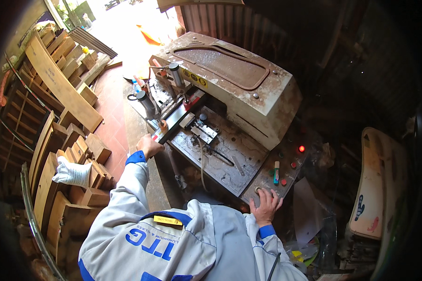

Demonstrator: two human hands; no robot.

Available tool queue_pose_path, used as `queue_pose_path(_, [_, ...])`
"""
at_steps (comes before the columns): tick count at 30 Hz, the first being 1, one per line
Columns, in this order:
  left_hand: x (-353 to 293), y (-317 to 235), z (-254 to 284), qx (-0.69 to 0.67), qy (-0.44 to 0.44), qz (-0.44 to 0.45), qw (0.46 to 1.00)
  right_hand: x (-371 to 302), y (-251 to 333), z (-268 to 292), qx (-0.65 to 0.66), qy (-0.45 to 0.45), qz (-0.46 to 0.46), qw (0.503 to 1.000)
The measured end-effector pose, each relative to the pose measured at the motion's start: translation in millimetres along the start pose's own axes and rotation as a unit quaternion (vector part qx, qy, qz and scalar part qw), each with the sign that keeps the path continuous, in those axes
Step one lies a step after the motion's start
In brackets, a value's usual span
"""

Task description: The person operates a metal cutting machine to cut aluminum profiles. They place each profile into the machine, activate the cut, remove the cut piece, and set it aside on a nearby table. The process is repeated for several profiles.

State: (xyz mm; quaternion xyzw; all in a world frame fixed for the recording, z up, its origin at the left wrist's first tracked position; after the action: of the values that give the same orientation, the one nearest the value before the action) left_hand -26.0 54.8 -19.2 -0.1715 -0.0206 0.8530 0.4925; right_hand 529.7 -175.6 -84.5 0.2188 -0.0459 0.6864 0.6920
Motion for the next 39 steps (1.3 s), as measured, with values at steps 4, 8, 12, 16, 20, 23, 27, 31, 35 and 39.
queue_pose_path(4, [-1,-1,-2,0.018,-0.008,-0.003,1.000,-3,-1,-1,-0.002,0.002,0.003,1.000])
queue_pose_path(8, [-5,-5,0,-0.011,0.015,0.014,1.000,2,3,5,0.000,0.016,-0.012,1.000])
queue_pose_path(12, [-4,-4,0,-0.001,0.019,0.025,1.000,8,5,8,0.020,0.015,-0.026,0.999])
queue_pose_path(16, [1,2,-3,-0.009,0.017,0.017,1.000,3,6,4,0.001,0.019,-0.027,0.999])
queue_pose_path(20, [2,1,-1,-0.018,0.031,0.030,0.999,4,2,6,0.025,-0.023,-0.052,0.998])
queue_pose_path(23, [-2,-7,6,-0.016,0.019,0.019,1.000,3,0,9,0.012,-0.029,-0.039,0.999])
queue_pose_path(27, [5,13,2,-0.012,-0.014,-0.023,1.000,10,3,11,0.030,-0.044,-0.039,0.998])
queue_pose_path(31, [-12,75,-3,-0.032,0.004,-0.028,0.999,14,3,15,0.045,-0.055,-0.036,0.997])
queue_pose_path(35, [-39,183,-28,-0.152,0.135,0.008,0.979,46,57,24,0.170,-0.059,0.002,0.984])
queue_pose_path(39, [-99,245,-63,-0.396,0.340,-0.014,0.853,103,157,-2,0.442,0.047,-0.082,0.892])
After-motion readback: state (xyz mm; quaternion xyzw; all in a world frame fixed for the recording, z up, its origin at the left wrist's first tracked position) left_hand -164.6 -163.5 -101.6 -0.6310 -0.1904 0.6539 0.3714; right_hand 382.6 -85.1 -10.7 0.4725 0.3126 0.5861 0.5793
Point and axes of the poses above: each hand's wrist, its own x-axis towards the middle knuckle, its own z-axis out of the back of the hand, y = z × x, the point moved 6 cm from there along x, towards the middle knuckle, and after that the axes turned 2 degrees about -y, right-handed, at the moved point
